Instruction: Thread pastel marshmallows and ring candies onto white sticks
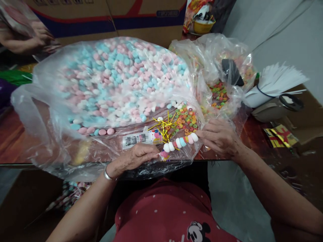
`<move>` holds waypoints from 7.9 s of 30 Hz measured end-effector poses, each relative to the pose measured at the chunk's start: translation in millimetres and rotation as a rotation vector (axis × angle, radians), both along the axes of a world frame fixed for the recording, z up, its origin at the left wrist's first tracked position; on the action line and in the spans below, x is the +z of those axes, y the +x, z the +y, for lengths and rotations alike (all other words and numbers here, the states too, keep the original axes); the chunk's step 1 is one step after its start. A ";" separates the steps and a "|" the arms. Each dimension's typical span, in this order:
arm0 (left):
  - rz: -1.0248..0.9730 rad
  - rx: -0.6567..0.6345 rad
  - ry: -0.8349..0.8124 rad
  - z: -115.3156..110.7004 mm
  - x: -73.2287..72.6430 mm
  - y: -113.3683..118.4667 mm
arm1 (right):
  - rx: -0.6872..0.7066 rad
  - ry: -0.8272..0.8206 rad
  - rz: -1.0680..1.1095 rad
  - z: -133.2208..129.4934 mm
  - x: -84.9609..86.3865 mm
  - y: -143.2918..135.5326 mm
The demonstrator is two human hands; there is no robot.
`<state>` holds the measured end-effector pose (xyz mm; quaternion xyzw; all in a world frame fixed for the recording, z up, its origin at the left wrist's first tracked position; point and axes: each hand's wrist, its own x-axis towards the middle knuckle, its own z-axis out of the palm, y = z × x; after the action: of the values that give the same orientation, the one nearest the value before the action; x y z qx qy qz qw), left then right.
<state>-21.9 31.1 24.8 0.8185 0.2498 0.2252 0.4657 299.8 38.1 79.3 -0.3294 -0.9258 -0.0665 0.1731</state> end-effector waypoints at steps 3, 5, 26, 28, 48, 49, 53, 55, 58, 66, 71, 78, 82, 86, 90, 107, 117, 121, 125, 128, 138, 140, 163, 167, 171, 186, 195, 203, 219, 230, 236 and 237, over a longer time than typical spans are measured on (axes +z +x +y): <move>0.020 -0.055 -0.008 -1.6 5.8 -4.0 | 0.000 -0.050 0.033 0.8 -1.7 1.1; -0.004 -0.058 -0.059 -3.5 10.0 -8.6 | -0.005 -0.066 0.037 1.3 -3.1 1.5; -0.555 0.701 -0.686 -22.6 -1.3 49.6 | -0.097 0.117 -0.005 -27.2 -5.1 -26.6; -0.536 0.769 -0.570 -24.6 -8.0 50.7 | -0.122 0.146 -0.030 -29.9 -3.6 -29.5; -0.271 0.962 -0.029 -37.1 -4.2 69.8 | -0.255 0.315 -0.059 -46.8 -16.4 -80.2; -0.260 0.957 -0.025 -36.8 -5.1 69.5 | -0.262 0.315 -0.059 -46.2 -17.1 -81.4; -0.224 0.901 -0.031 -32.4 -10.5 61.9 | -0.262 0.263 -0.062 -40.6 -16.5 -79.2; -0.241 0.848 0.037 -26.7 -11.1 52.5 | -0.243 0.223 -0.051 -35.6 -13.4 -70.7; -0.270 0.725 0.241 -15.5 -6.9 33.8 | -0.212 0.195 -0.027 -26.3 -4.6 -47.2; -0.273 0.338 0.435 -3.7 -2.2 9.0 | -0.113 0.170 0.130 -12.8 16.6 -0.7; -0.267 0.255 0.444 -2.4 -4.0 9.4 | -0.040 0.191 0.074 -11.4 19.5 -4.3; -0.226 0.217 0.421 1.3 -4.9 8.0 | -0.016 0.189 -0.047 -9.0 19.4 -3.4; -0.138 0.189 0.365 2.9 -4.9 6.0 | 0.004 0.174 -0.105 -8.1 18.9 -3.4; -0.047 0.064 0.310 7.5 -4.9 6.4 | 0.063 0.108 -0.152 -7.4 18.9 -7.7; -0.002 0.007 0.245 10.5 -2.5 8.1 | 0.137 0.018 -0.080 -6.3 11.3 -13.9; 0.220 -0.128 -0.163 7.4 13.4 14.0 | 0.172 0.055 -0.079 -1.0 8.2 -13.2; 0.133 -0.086 -0.316 6.9 3.7 17.6 | 0.102 0.017 -0.033 -8.7 7.3 -18.2; 0.186 -0.055 -0.149 3.2 4.9 21.8 | 0.077 -0.286 -0.003 -11.7 4.8 -15.3; 0.203 -0.099 -0.112 -2.3 12.6 27.8 | 0.095 -0.513 -0.015 -11.6 -0.1 -15.4; 0.178 -0.089 -0.183 -8.5 15.1 33.6 | 0.175 -0.449 -0.012 -10.4 -5.4 -17.6; -0.053 0.205 -0.911 -42.8 4.7 62.4 | 0.285 -0.053 -0.113 -1.7 14.8 -10.4; -0.097 0.283 -0.873 -48.7 -2.7 64.6 | 0.309 -0.032 -0.105 -2.4 16.5 -10.4; 0.013 0.182 -0.972 -86.5 -9.1 58.7 | 0.324 -0.424 -0.159 -19.9 -1.3 -38.5; 0.076 0.152 -0.887 -85.1 -10.0 50.8 | 0.360 -0.458 -0.148 -14.8 -8.2 -42.1; 0.134 0.089 -0.807 -76.3 -11.9 45.7 | 0.401 -0.384 -0.139 -9.4 -12.6 -45.2; 0.211 -0.281 -1.057 -48.3 -18.3 23.3 | 0.439 -0.090 -0.202 -10.7 9.3 -59.2; -0.044 0.000 -1.009 -49.4 -15.3 27.5 | 0.399 -0.160 -0.190 -8.5 6.0 -61.5; 0.149 -0.182 -1.082 -47.9 -11.4 23.0 | 0.275 -0.419 -0.181 -11.5 3.4 -63.7; -0.292 0.248 -0.977 7.4 35.5 26.7 | -0.084 -1.047 0.500 -56.0 -30.1 -63.7; -0.971 0.546 -0.838 -17.1 27.9 55.0 | -0.324 -1.597 1.264 -71.3 -54.8 -91.5; -1.091 0.738 -0.836 -12.7 30.0 74.5 | -0.319 -1.449 1.081 -78.3 -44.2 -104.6; -1.119 0.760 -0.842 -11.8 28.8 75.1 | -0.342 -1.436 1.066 -79.5 -42.9 -105.8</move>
<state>53.3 19.3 53.6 0.1979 0.3050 0.6329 0.6836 194.0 -41.4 36.5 -0.4778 -0.4805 0.6624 0.3193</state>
